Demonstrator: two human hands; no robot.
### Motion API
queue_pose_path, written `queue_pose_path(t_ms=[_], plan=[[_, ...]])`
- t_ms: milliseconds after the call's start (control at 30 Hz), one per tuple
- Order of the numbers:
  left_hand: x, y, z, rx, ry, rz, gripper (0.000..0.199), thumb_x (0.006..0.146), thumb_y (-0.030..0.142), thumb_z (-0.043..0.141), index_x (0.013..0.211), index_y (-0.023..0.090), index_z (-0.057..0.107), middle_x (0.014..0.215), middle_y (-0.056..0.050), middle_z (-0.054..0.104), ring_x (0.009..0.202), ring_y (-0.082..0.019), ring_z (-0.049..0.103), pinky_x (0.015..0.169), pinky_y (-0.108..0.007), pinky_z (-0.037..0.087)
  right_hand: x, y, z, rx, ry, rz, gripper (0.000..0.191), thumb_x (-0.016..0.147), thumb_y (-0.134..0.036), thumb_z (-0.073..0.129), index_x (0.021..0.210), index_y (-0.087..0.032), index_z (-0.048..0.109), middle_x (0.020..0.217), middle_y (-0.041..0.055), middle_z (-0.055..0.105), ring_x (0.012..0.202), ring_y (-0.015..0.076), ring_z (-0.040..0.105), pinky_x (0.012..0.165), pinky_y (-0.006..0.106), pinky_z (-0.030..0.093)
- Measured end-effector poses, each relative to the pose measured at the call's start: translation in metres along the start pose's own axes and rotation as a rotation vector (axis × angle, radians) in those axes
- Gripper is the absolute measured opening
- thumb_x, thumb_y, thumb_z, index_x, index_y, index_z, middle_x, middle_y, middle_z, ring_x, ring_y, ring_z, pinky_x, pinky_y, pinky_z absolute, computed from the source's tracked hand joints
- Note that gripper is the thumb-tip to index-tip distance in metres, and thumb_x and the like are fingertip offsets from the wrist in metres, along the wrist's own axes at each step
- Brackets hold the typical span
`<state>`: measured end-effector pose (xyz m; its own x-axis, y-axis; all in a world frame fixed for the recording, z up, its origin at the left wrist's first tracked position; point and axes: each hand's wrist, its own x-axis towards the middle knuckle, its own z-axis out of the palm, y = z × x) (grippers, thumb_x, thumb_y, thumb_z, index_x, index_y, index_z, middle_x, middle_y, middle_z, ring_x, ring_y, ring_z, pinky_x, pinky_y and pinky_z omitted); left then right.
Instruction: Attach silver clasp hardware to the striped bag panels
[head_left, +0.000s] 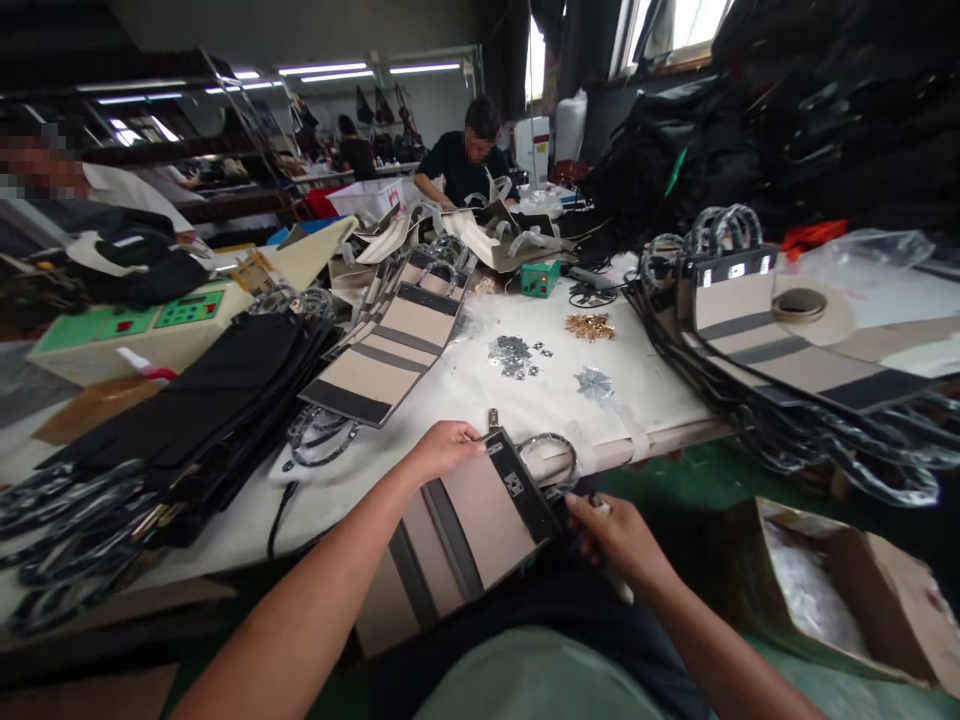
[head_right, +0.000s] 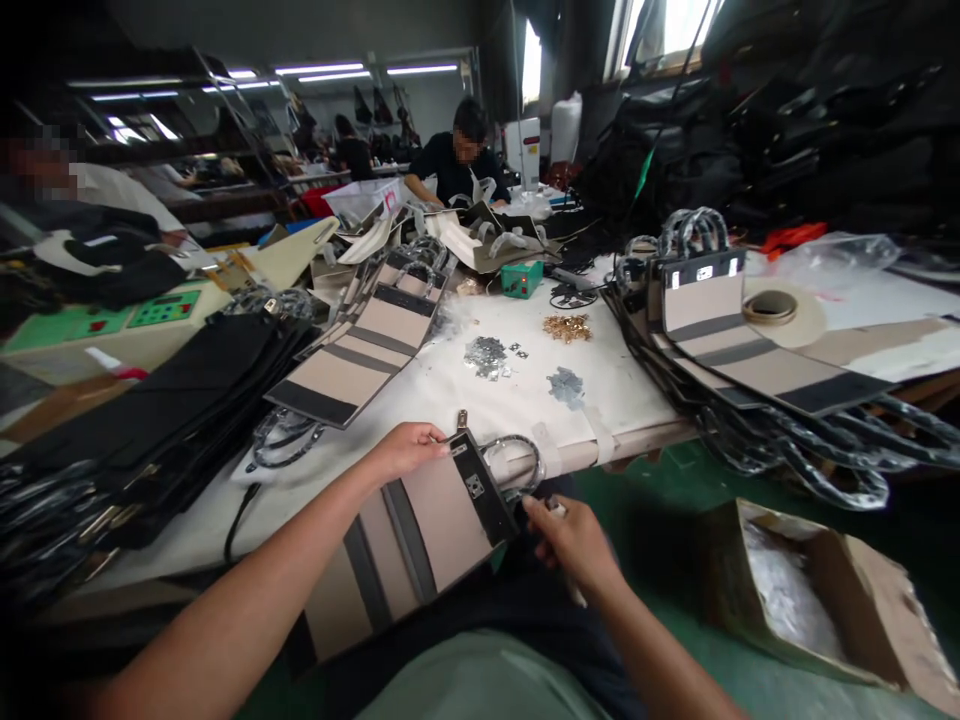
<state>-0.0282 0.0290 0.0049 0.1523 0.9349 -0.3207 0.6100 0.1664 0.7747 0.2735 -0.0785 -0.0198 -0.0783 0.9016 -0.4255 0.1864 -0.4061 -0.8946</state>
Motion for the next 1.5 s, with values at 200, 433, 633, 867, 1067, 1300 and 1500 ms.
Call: queue_pose_path(t_ms=[200, 433, 633, 867, 1067, 1300, 1500], plan=[[-0.009, 0.014, 0.004, 0.227, 0.140, 0.025, 0.018, 0.086, 0.033, 0.067, 0.094, 0.019, 0.074, 0.085, -0.003, 0.076, 0.082, -0.021, 0.069, 0.074, -0.029, 0.053, 0.001, 0.017, 0.055, 0.445, 0.015, 0.093, 0.048, 0.065, -0.060, 0.083, 0.082, -0.019, 0.063, 0.057, -0.0033, 0.060, 0.042, 0.0142, 0.057, 0.037, 0.022, 0.040], [-0.080, 0.025, 0.049, 0.490, 0.442, 0.322, 0.034, 0.095, 0.030, 0.061, 0.128, 0.025, 0.066, 0.138, -0.010, 0.064, 0.132, -0.029, 0.056, 0.117, -0.046, 0.042, 0.002, 0.022, 0.069, 0.599, 0.164, 0.118, 0.041, 0.067, -0.050, 0.082, 0.084, -0.019, 0.063, 0.057, -0.0015, 0.063, 0.044, 0.0177, 0.063, 0.038, 0.025, 0.045], [-0.125, -0.005, 0.101, 0.801, 0.319, 0.495, 0.101, 0.069, 0.048, 0.089, 0.156, 0.023, 0.043, 0.169, -0.017, 0.031, 0.154, -0.042, 0.031, 0.122, -0.061, 0.037, 0.003, 0.021, 0.072, 0.637, 0.178, 0.136, 0.041, 0.068, -0.049, 0.083, 0.083, -0.016, 0.065, 0.052, -0.0022, 0.061, 0.042, 0.0157, 0.059, 0.039, 0.023, 0.044], [-0.121, 0.005, 0.101, 0.846, 0.243, 0.389, 0.092, 0.078, 0.039, 0.079, 0.159, 0.023, 0.038, 0.170, -0.014, 0.030, 0.158, -0.038, 0.024, 0.126, -0.060, 0.029, 0.003, 0.022, 0.070, 0.618, 0.158, 0.127, 0.043, 0.066, -0.050, 0.085, 0.083, -0.016, 0.066, 0.055, -0.0029, 0.061, 0.043, 0.0146, 0.060, 0.039, 0.022, 0.046], [-0.124, 0.004, 0.100, 0.766, 0.240, 0.394, 0.088, 0.077, 0.044, 0.079, 0.155, 0.025, 0.042, 0.172, -0.011, 0.024, 0.157, -0.038, 0.024, 0.127, -0.057, 0.025, 0.004, 0.025, 0.065, 0.602, 0.123, 0.140, 0.050, 0.062, -0.052, 0.090, 0.086, -0.016, 0.065, 0.056, -0.0036, 0.062, 0.043, 0.0139, 0.059, 0.040, 0.022, 0.047], [-0.124, 0.006, 0.096, 0.771, 0.209, 0.385, 0.089, 0.080, 0.051, 0.077, 0.156, 0.025, 0.041, 0.175, -0.008, 0.016, 0.158, -0.038, 0.022, 0.127, -0.056, 0.023, 0.005, 0.027, 0.064, 0.597, 0.115, 0.145, 0.049, 0.064, -0.050, 0.092, 0.087, -0.017, 0.064, 0.059, -0.0053, 0.060, 0.044, 0.0129, 0.060, 0.040, 0.022, 0.048], [-0.123, 0.005, 0.094, 0.774, 0.189, 0.397, 0.088, 0.083, 0.061, 0.071, 0.157, 0.025, 0.041, 0.172, -0.009, 0.027, 0.157, -0.034, 0.025, 0.127, -0.055, 0.022, 0.003, 0.026, 0.064, 0.586, 0.108, 0.148, 0.047, 0.066, -0.050, 0.091, 0.087, -0.017, 0.064, 0.060, -0.0051, 0.061, 0.044, 0.0127, 0.060, 0.041, 0.022, 0.049]])
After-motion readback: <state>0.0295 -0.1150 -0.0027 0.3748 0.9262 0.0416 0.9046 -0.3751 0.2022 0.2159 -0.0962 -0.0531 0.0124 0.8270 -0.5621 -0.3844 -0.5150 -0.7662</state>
